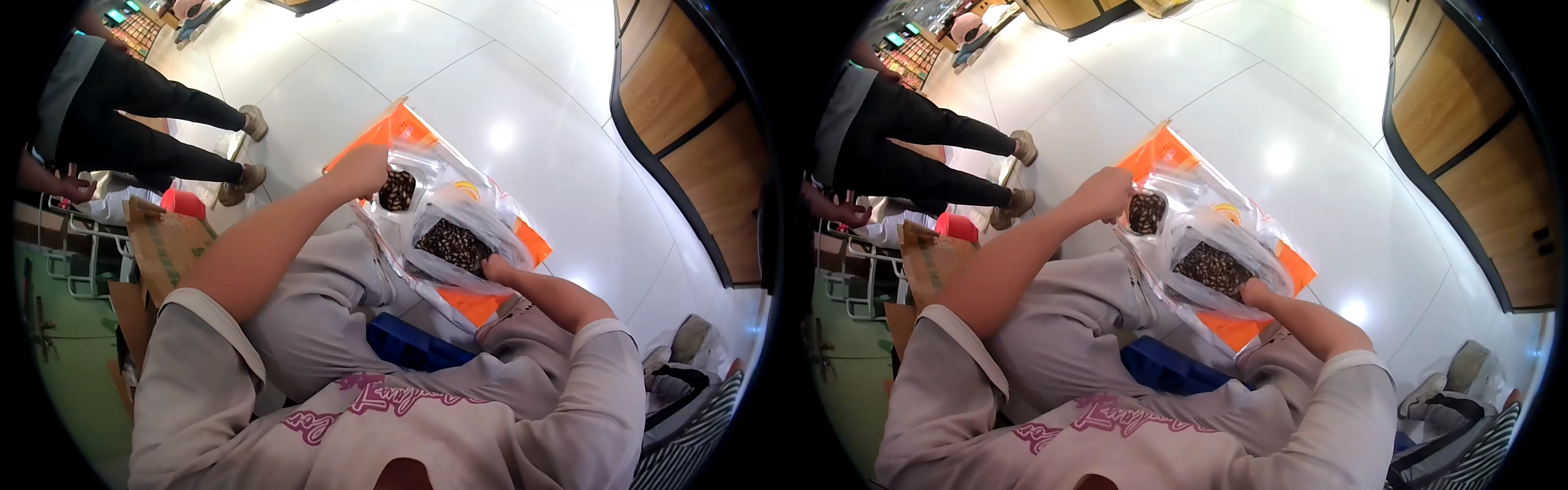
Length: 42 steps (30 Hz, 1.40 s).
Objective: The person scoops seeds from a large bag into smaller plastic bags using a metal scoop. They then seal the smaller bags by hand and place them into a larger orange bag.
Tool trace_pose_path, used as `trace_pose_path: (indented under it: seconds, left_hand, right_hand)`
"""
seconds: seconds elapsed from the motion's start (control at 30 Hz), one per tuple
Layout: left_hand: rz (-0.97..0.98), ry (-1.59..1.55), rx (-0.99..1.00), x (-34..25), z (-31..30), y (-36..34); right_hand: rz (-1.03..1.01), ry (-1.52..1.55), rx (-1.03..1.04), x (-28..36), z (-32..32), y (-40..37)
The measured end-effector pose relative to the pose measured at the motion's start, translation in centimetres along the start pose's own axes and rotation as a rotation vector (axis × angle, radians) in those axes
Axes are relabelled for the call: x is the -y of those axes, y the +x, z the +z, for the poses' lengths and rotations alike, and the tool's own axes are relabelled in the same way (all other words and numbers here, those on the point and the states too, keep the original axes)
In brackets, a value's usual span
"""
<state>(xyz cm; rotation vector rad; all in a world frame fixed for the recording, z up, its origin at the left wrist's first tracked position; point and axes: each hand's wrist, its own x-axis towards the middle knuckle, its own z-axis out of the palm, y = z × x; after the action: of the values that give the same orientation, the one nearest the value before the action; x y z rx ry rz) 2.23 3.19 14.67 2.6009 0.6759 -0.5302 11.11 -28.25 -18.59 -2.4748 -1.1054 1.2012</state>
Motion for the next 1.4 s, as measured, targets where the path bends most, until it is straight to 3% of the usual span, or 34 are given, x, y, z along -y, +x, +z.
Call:
trace_pose_path:
  seconds: [0.17, 0.4, 0.6, 0.67, 0.8, 0.87, 1.4]
  left_hand:
    - [0.007, -0.077, -0.013, -1.3, -0.4, -0.3]
    - [0.059, -0.115, 0.05, -1.9, 0.7, 1.0]
    - [0.137, 0.016, 0.109, -3.2, 1.4, 1.4]
    - [0.032, 0.027, 0.198, -3.6, 2.1, 1.5]
    - [0.005, 0.073, 0.24, -3.4, 3.6, 1.7]
    - [-0.004, 0.073, 0.23, -3.4, 3.6, 1.5]
    - [-0.046, 0.115, 0.129, -4.2, 2.7, 0.6]
  right_hand:
    - [0.043, 0.153, -0.195, 0.2, -1.1, -0.8]
    - [0.053, 0.033, -0.227, 0.3, -4.0, -2.0]
    - [-0.085, 0.042, -0.11, 0.0, -8.0, -3.7]
    - [-0.124, 0.044, -0.094, 0.1, -9.2, -4.2]
    - [-0.138, 0.057, -0.022, 0.5, -12.3, -4.8]
    - [-0.098, 0.076, 0.064, 1.4, -14.3, -5.7]
    - [-0.053, -0.05, 0.065, 6.4, -24.6, -10.2]
